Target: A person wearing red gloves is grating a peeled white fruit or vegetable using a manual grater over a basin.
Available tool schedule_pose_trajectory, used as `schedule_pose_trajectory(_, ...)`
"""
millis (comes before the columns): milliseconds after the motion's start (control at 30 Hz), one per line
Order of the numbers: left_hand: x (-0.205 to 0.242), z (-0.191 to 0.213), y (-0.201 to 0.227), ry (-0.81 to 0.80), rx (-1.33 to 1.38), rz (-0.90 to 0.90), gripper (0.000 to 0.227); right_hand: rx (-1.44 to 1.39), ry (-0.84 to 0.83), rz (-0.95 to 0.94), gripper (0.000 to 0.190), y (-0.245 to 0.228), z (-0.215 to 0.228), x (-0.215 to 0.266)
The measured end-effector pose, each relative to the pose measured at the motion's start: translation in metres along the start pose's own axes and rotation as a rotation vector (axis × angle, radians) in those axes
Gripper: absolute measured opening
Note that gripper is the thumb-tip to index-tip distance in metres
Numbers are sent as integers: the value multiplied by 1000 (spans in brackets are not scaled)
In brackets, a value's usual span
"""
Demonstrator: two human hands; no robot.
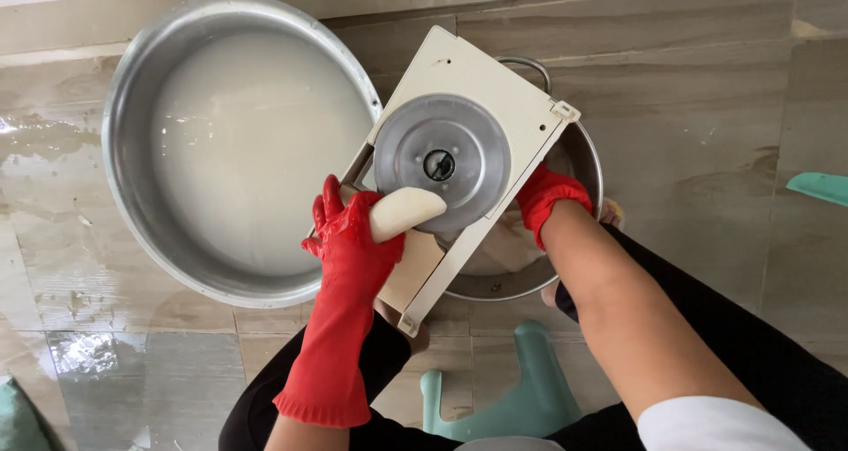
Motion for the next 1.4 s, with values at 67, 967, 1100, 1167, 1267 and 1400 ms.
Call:
schedule_pose_trajectory(67, 3, 2, 3, -14, 19, 19, 87, -24, -3, -7, 99, 1, 1, 1)
schedule_pose_trajectory(967, 8, 6, 7, 61, 116, -90, 83, -302, -50, -76, 105, 30, -30, 13)
schedule_pose_trajectory(1100, 5, 3, 5, 80, 102, -87, 85, -348, -56, -87, 106, 18, -13, 4)
schedule_pose_trajectory(1167, 5, 0, 2, 43, 46, -55, 87, -375, -50, -93, 107, -11, 16, -17)
schedule_pose_trajectory(1267, 3, -1, 0, 26, 16, -36, 81, -412, -40, -101, 107, -22, 31, -33)
schedule_pose_trajectory(1400, 1, -1, -1, 47, 47, -60, 83, -457, -38, -117, 108, -19, 30, -30)
Point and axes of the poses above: each hand's wrist, its own x-axis away from the middle knuckle, its own z-axis out of the back of the hand, y = z × x, the point moved 8 cm from there along -x, towards the middle knuckle, and after that the axes turned 4 degrees about x, right-handed, at the moved point
